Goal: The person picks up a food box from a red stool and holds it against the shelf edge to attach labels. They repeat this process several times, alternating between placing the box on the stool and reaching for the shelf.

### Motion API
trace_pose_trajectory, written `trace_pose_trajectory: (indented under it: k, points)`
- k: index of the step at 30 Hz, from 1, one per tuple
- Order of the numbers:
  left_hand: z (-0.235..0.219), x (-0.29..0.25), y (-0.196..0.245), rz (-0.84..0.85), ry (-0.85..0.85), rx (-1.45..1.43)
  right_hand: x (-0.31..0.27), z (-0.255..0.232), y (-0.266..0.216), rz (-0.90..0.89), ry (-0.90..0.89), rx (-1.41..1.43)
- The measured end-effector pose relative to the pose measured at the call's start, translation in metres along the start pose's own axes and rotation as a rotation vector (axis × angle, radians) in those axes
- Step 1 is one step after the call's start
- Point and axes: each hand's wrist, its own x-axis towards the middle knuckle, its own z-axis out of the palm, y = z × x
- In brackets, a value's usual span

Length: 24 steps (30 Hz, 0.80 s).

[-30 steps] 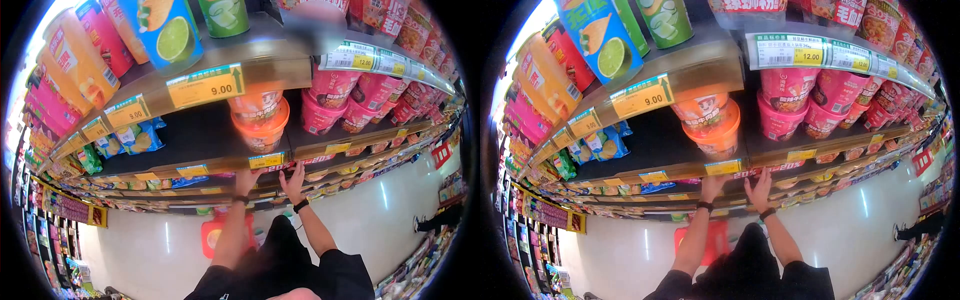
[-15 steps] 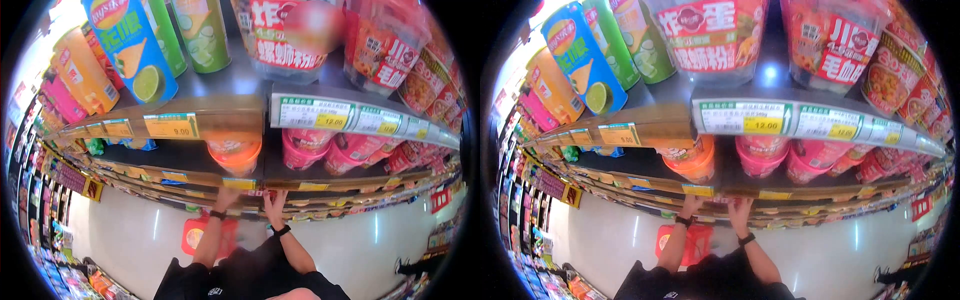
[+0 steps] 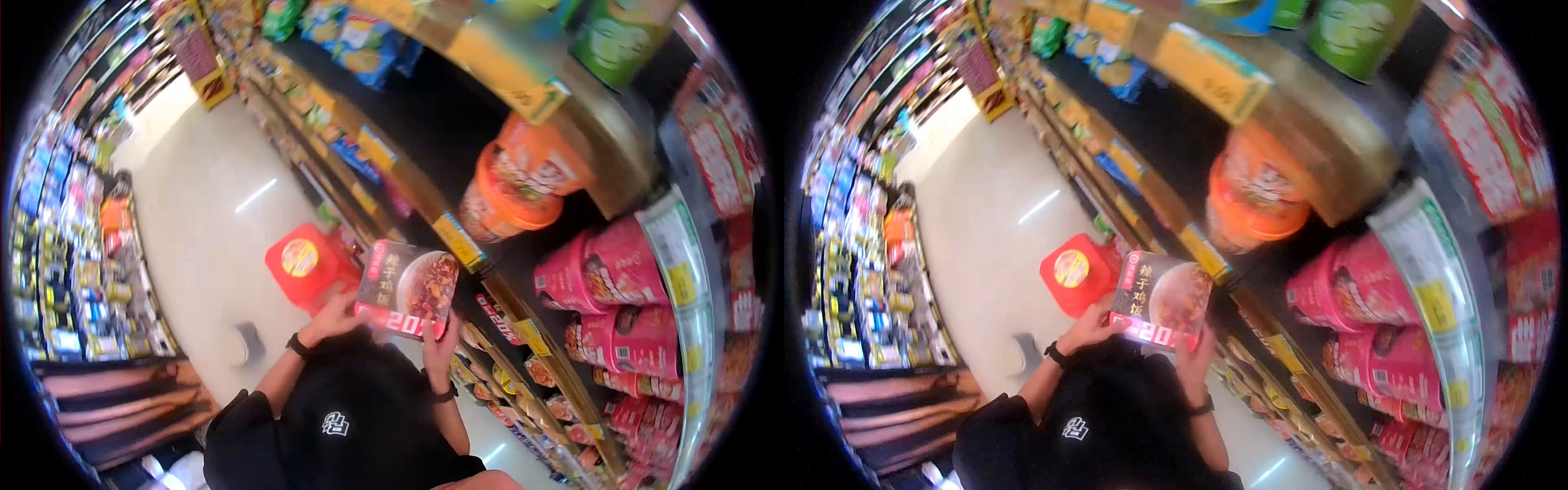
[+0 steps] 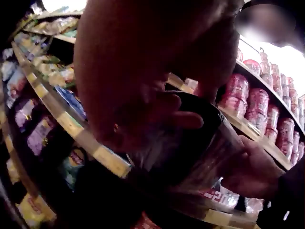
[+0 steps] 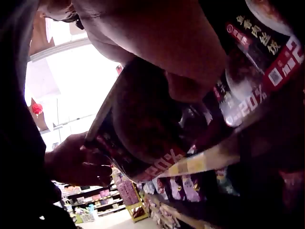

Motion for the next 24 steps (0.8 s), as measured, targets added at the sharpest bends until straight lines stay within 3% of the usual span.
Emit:
trace_pose_trajectory:
  k: [2,5,8,11,12,13,16,17,18,19,20,21,24]
  points:
    - [-0.001,-0.013,0.008,-0.043,0.134,-0.090,-0.003,0.008,0.015,-0.091,-0.084,-0.129]
    - [-0.012,-0.030,-0.019,-0.172,0.116,0.061,0.004,0.023,0.023,-0.205,-0.198,-0.310]
    - [-0.029,-0.037,-0.025,-0.389,0.057,-0.015,0.010,0.043,0.053,-0.152,-0.320,-0.248]
    - [-0.040,-0.039,-0.033,-0.209,0.169,0.068,0.024,0.069,0.068,-0.018,-0.478,-0.180]
    - [-0.040,-0.040,-0.061,-0.135,0.198,0.068,0.029,0.080,0.073,-0.005,-0.523,-0.160]
    - [-0.047,-0.042,-0.070,-0.173,0.193,0.029,0.034,0.092,0.077,0.009,-0.562,-0.139]
    - [-0.072,-0.047,-0.087,-0.315,0.173,-0.082,0.042,0.133,0.091,0.165,-0.613,-0.154]
    - [-0.084,-0.047,-0.088,-0.382,0.165,-0.112,0.039,0.149,0.154,0.192,-0.611,-0.048]
    - [-0.094,-0.050,-0.092,-0.451,0.157,-0.146,0.044,0.160,0.133,0.438,-0.670,0.177]
    - [-0.101,-0.053,-0.124,-0.460,0.125,-0.188,0.052,0.172,0.108,0.682,-0.712,0.403]
    - [-0.107,-0.054,-0.178,-0.464,0.095,-0.229,0.049,0.191,0.138,0.762,-0.628,0.390]
    - [-0.113,-0.058,-0.209,-0.472,0.066,-0.272,0.049,0.200,0.136,0.775,-0.680,0.354]
    - [-0.152,-0.056,-0.196,-0.640,0.036,-0.271,0.063,0.250,0.125,0.840,-0.784,0.368]
